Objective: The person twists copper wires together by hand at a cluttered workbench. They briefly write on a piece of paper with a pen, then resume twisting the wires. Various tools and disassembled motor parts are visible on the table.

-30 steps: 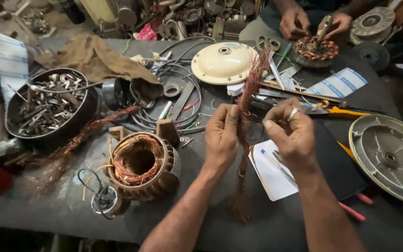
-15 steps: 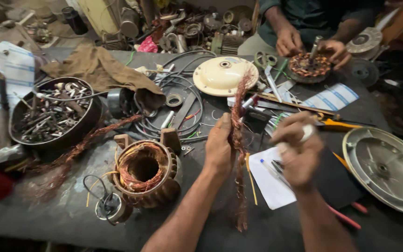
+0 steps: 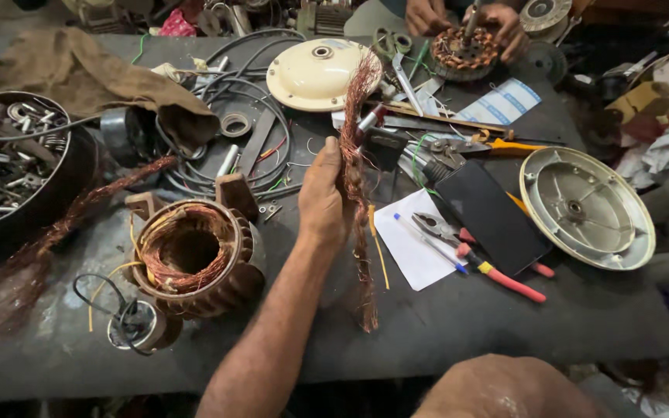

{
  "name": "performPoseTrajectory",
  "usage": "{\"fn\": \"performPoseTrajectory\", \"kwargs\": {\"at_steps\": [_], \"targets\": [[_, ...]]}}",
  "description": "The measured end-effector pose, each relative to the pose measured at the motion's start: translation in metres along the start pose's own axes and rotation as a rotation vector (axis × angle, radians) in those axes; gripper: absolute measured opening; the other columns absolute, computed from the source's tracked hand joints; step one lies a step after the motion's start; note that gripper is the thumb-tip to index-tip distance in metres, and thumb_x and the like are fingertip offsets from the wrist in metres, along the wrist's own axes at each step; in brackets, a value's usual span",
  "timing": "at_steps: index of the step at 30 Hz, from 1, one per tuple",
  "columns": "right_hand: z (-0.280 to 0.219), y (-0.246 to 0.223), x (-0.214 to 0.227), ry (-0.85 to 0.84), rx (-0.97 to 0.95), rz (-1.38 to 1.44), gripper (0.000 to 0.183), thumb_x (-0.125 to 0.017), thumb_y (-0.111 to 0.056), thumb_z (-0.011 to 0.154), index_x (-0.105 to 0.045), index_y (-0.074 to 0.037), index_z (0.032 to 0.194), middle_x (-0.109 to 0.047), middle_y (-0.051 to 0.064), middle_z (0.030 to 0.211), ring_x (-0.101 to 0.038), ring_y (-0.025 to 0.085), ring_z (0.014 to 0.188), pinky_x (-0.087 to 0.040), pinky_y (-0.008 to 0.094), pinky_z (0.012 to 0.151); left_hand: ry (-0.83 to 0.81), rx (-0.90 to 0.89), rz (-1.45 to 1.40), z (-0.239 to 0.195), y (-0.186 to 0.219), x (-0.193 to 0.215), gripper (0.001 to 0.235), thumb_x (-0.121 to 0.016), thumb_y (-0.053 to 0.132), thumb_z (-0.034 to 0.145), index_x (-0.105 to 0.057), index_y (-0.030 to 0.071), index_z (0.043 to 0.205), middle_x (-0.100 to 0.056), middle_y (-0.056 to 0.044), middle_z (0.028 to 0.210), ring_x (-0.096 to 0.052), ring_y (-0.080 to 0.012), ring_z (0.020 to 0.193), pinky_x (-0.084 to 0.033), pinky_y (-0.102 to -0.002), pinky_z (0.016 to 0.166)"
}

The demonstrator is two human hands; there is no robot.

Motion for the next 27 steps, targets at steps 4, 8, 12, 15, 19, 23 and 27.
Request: {"fn": "performPoseTrajectory", "kwargs": {"at_steps": [4,8,12,15,19,23,27], "targets": [[-0.002,-0.001,0.007,0.008,-0.005,-0.022,0.018,-0.059,-0.019,0.088,-0.064,-0.003,0.094,-0.057,0.011,0.100,-0.058,0.021,0.088,-0.049,0.033,0.081,-0.002,0.062,-0.017,-0.002,-0.001,0.001,0.036,-0.049,0.043,0.106,-0.058,0.011,0.093,-0.050,0.003,0.067,-0.043,-0.0091,0.050,-0.035,-0.027,0.043],[0.015,0.005,0.013,0.057,0.010,-0.050,0.018,-0.059,-0.019,0.091,-0.064,-0.003,0.096,-0.058,0.010,0.099,-0.058,0.021,0.087,-0.050,0.033,0.080,-0.007,-0.018,0.008,-0.004,0.005,-0.003,0.034,-0.052,0.041,0.110,-0.057,0.010,0.097,-0.050,0.004,0.074,-0.045,-0.0075,0.060,-0.036,-0.024,0.052],[0.035,0.014,0.016,0.121,0.018,-0.077,0.017,-0.060,-0.019,0.093,-0.064,-0.003,0.098,-0.059,0.010,0.098,-0.059,0.021,0.086,-0.050,0.033,0.079,-0.010,0.059,-0.077,-0.005,0.006,-0.005,0.032,-0.051,0.039,0.107,-0.057,0.010,0.095,-0.051,0.002,0.070,-0.045,-0.0088,0.056,-0.037,-0.025,0.049],[0.039,0.021,0.023,0.157,0.000,-0.103,0.017,-0.060,-0.020,0.095,-0.064,-0.003,0.099,-0.059,0.009,0.098,-0.059,0.021,0.085,-0.050,0.033,0.079,-0.028,0.031,-0.063,-0.003,0.002,0.000,0.033,-0.050,0.038,0.109,-0.057,0.009,0.096,-0.052,0.001,0.071,-0.046,-0.0096,0.059,-0.038,-0.026,0.052],[0.040,0.030,0.027,0.218,-0.025,-0.116,0.017,-0.061,-0.020,0.097,-0.064,-0.004,0.101,-0.060,0.009,0.097,-0.060,0.021,0.084,-0.051,0.033,0.078,-0.021,0.043,-0.133,0.000,-0.004,0.006,0.034,-0.050,0.037,0.110,-0.059,0.008,0.096,-0.052,0.001,0.070,-0.044,-0.0094,0.057,-0.037,-0.025,0.052],[0.046,0.050,0.008,0.358,-0.037,-0.080,0.017,-0.061,-0.021,0.100,-0.064,-0.004,0.103,-0.061,0.008,0.096,-0.060,0.021,0.084,-0.051,0.032,0.077,-0.022,0.065,-0.152,0.005,0.001,0.009,0.035,-0.047,0.038,0.108,-0.061,0.007,0.096,-0.052,0.001,0.069,-0.046,-0.0105,0.058,-0.038,-0.027,0.054],[0.036,0.083,-0.004,0.505,-0.218,-0.006,0.017,-0.062,-0.021,0.102,-0.064,-0.004,0.105,-0.062,0.008,0.096,-0.061,0.020,0.083,-0.051,0.032,0.076,0.044,0.051,-0.111,-0.002,-0.005,0.007,0.037,-0.048,0.040,0.109,-0.058,0.008,0.093,-0.051,0.001,0.067,-0.045,-0.0105,0.055,-0.036,-0.027,0.050]]}}
Point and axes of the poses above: each hand's wrist, its own z-axis towards the middle knuckle, its own x-axis out of the back of the hand, y = z × x, the point moved 1 cm from there along z, towards the middle knuckle
